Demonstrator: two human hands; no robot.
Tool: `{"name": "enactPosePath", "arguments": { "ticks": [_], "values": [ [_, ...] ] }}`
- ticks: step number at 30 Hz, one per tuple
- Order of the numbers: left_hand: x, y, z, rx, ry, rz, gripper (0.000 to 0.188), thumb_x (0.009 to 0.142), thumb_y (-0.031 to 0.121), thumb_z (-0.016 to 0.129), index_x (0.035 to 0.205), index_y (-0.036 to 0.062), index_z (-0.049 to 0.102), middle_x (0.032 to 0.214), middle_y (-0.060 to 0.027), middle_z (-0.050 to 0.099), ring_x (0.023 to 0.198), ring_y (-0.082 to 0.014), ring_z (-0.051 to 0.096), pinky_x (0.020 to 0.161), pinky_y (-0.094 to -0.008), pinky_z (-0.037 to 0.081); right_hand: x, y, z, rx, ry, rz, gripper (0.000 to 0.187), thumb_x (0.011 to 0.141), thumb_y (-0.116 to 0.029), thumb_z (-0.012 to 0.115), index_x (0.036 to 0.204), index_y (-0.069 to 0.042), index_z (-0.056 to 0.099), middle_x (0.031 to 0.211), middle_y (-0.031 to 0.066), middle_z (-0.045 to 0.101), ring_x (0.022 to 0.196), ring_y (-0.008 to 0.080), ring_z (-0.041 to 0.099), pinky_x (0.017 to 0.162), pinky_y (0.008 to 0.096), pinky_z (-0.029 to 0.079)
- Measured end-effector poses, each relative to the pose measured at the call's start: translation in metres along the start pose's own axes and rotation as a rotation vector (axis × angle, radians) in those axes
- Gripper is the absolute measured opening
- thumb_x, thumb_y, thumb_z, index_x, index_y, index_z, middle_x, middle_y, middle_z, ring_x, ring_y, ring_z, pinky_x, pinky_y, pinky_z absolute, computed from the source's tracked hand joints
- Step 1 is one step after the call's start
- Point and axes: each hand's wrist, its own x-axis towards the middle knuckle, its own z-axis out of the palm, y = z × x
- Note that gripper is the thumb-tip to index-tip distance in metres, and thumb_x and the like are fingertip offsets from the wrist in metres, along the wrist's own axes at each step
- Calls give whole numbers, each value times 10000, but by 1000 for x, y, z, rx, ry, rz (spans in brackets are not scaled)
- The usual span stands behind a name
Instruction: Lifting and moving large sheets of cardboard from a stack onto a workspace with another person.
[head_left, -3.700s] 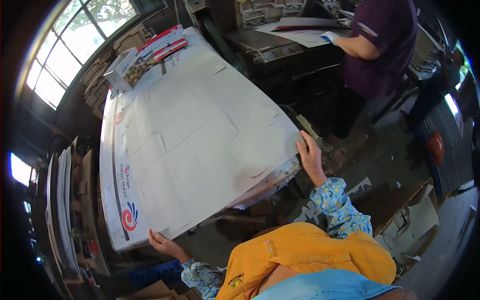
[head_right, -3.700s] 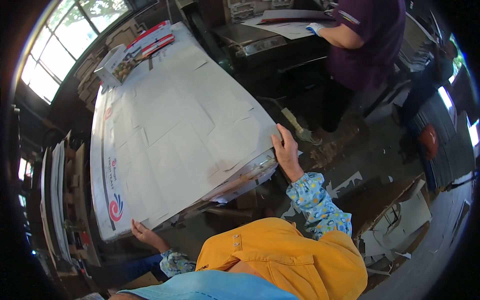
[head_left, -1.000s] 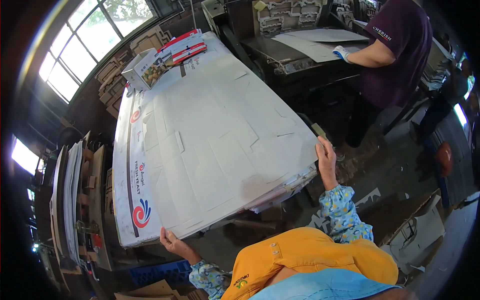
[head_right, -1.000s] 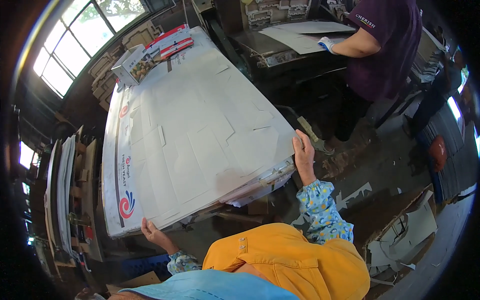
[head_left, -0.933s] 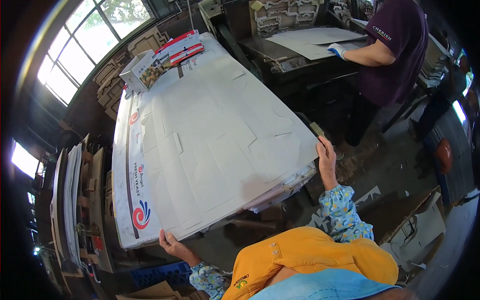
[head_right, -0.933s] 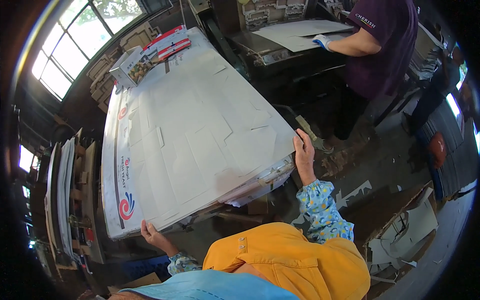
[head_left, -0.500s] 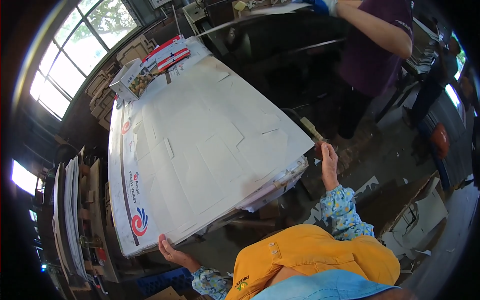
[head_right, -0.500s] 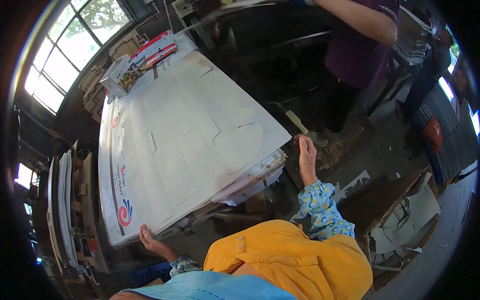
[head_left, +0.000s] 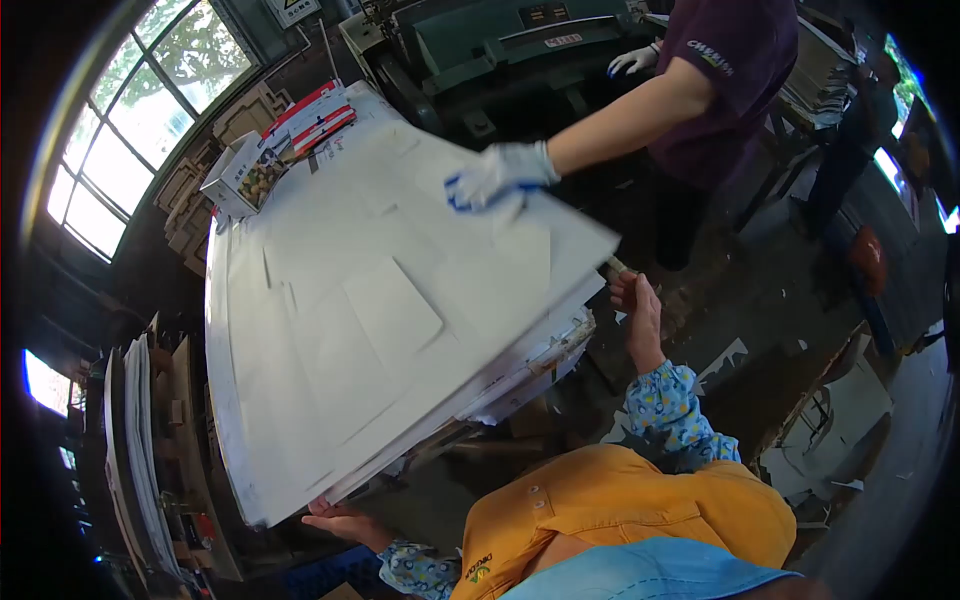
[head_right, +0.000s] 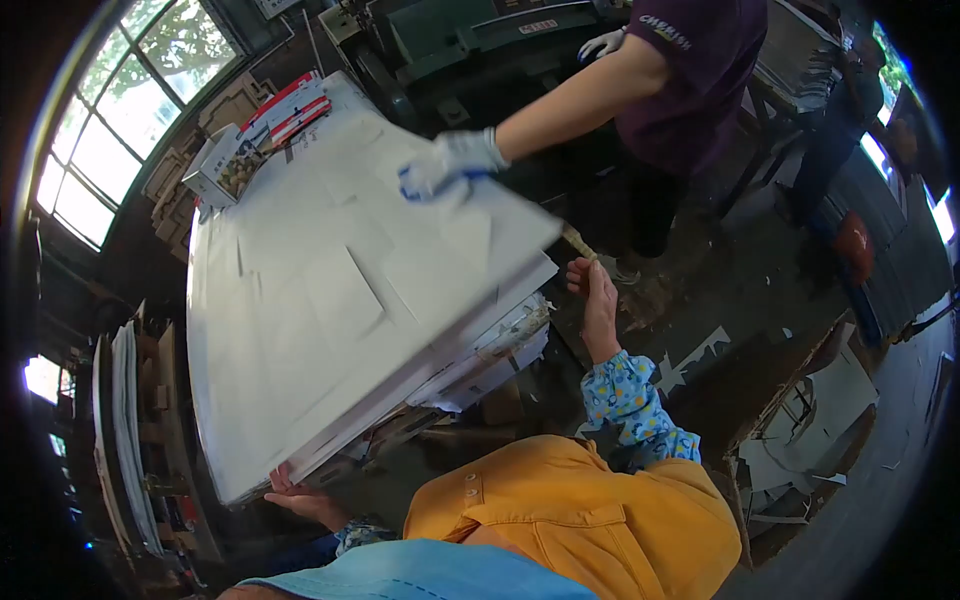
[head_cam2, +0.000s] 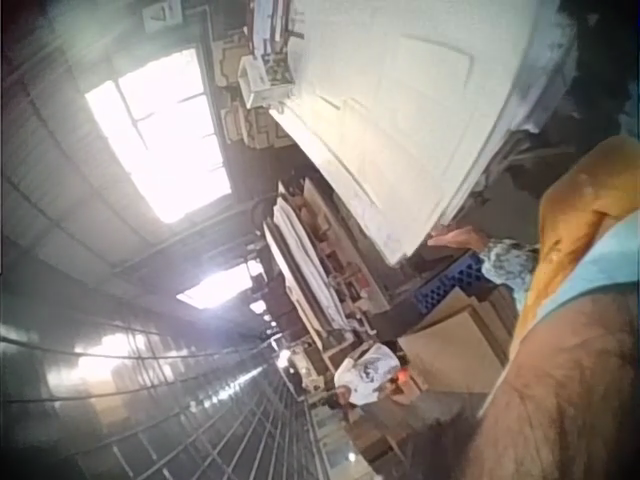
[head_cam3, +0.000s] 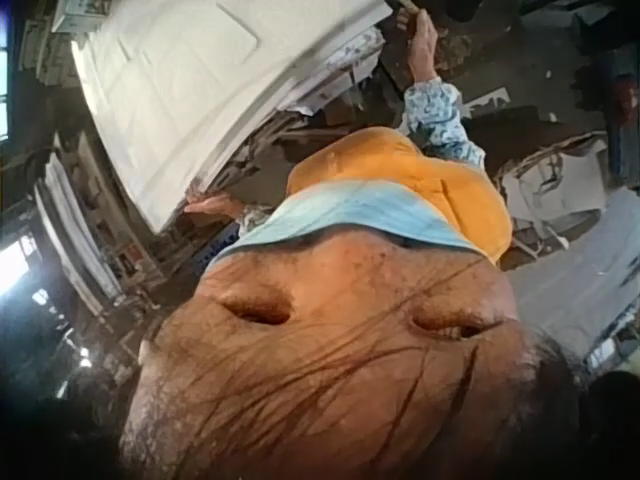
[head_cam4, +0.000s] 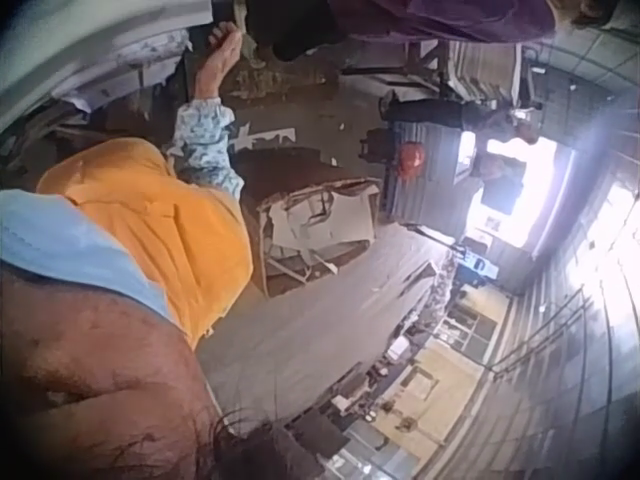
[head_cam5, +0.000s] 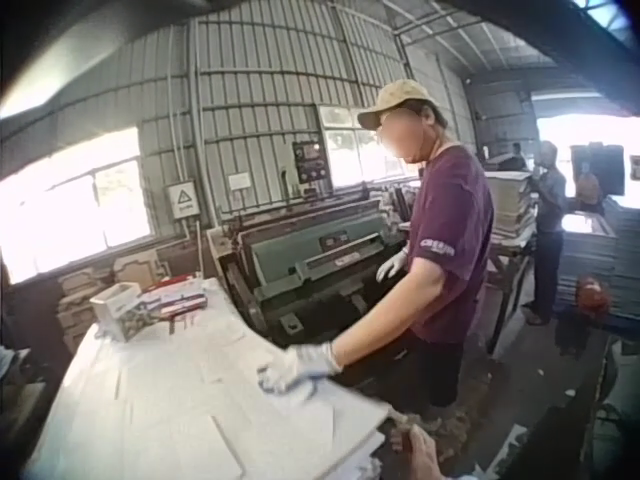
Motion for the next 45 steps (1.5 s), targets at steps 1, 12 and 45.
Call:
{"name": "enactPosePath", "arguments": {
  "ticks": [1, 12, 45],
  "values": [
    [4, -2, -5, -98, 42, -37, 653, 919, 519, 219, 1213, -18, 445, 1180, -151, 499, 1108, -237, 449, 964, -356, 335, -1, -4, 4, 0, -2, 2, 388, 923, -351, 416, 1051, -11, 553, 960, 68, 591, 834, 130, 554, 760, 255, 438],
    [-14, 10, 9, 185, -94, 75, 418, 928, 322, 393, 1183, 2, 477, 1152, -120, 507, 1051, -215, 476, 917, -314, 368, 2, -19, 50, -264, -109, -213, 433, 919, -375, 411, 1143, -19, 514, 1093, 91, 562, 1009, 164, 512, 878, 264, 375],
    [-10, -5, 17, 369, 9, 95, 313, 893, 110, 373, 1166, -6, 472, 1144, -131, 498, 1020, -230, 483, 903, -320, 382, 8, 4, 56, -762, -85, -321, 323, 848, -191, 518, 1098, 12, 545, 1090, 171, 576, 1015, 293, 543, 871, 344, 419]
  ]
}}
